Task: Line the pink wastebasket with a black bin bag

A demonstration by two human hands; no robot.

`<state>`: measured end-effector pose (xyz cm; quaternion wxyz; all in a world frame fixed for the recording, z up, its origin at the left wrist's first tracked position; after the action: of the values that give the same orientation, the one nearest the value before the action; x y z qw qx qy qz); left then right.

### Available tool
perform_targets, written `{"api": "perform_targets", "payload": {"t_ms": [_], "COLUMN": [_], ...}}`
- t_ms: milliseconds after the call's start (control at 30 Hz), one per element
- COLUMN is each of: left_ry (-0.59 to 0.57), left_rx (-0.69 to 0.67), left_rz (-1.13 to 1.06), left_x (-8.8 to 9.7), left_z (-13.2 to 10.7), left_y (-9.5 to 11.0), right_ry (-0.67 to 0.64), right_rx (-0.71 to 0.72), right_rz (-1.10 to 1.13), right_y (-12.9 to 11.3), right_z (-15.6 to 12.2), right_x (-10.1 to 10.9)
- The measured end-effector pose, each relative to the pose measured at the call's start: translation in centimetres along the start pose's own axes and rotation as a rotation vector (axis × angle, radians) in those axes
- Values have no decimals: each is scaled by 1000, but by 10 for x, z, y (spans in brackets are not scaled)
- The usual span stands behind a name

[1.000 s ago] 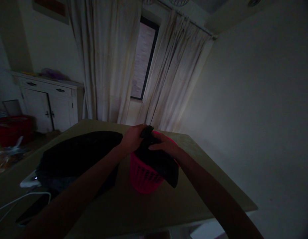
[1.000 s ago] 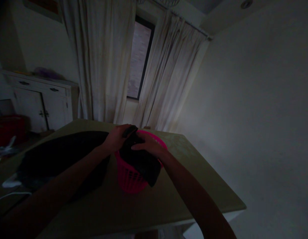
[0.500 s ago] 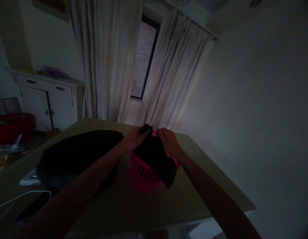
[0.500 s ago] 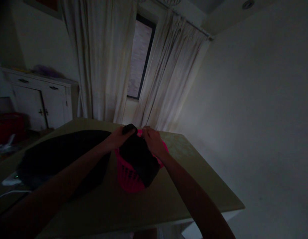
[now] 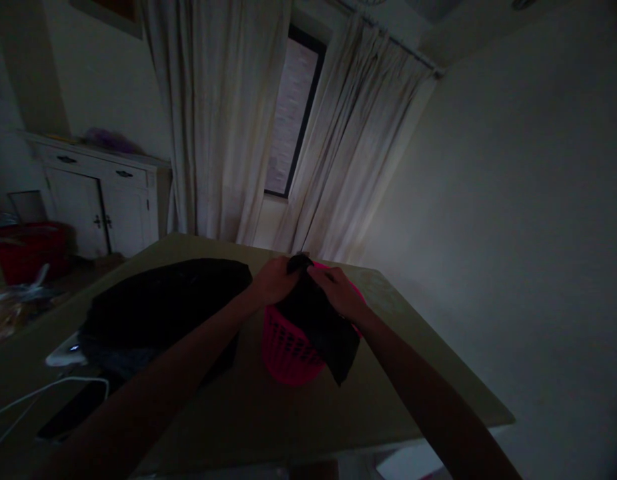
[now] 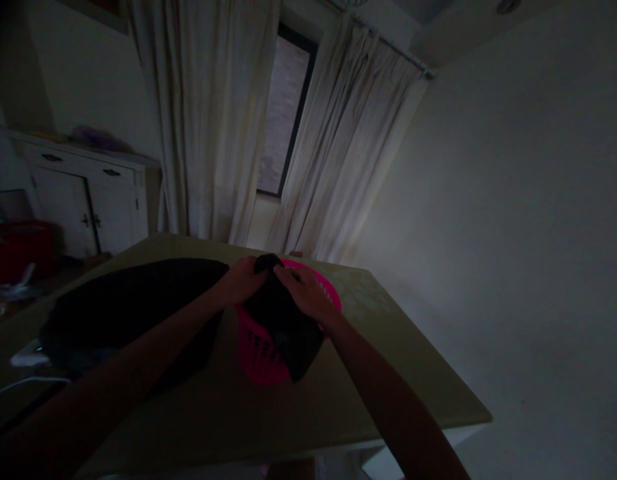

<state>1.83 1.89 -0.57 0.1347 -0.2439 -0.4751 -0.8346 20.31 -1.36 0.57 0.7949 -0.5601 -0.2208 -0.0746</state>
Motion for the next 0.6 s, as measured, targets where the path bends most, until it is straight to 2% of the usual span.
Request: {"api": "perform_targets", "payload": {"t_ms": [67,200,300,467,600], "left_ry": [15,-26,-5,-36,16], "left_rx": [39,52,-42,-200,-347], "left_rz": [62,135,238,459,645], "left_x": [1,-1,-6,-15,-5], "left_z": [-3,-10,-16,-25,-41], "left_y": [2,7,12,18,18], "right_ry": [49,91,168,244,298], "right_rx": [30,-31,-18,46,-38], "right_rz": [-16,-51,-151,-527,-671], "right_y": [-1,7,18,26,31], "right_z": [2,10,17,26,36], "right_x": [1,7,16,26,41]}}
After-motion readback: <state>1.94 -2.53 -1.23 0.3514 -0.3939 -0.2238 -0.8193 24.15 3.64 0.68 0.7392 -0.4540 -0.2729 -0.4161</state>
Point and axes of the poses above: each hand's wrist, its own z-axis towards the middle knuckle, its own x-axis out of the back of the hand, y = z × x, the point moved 2 cm from there along z, towards the middle knuckle, and after that the axes turned 7 degrees about z, right-handed, at the moved point
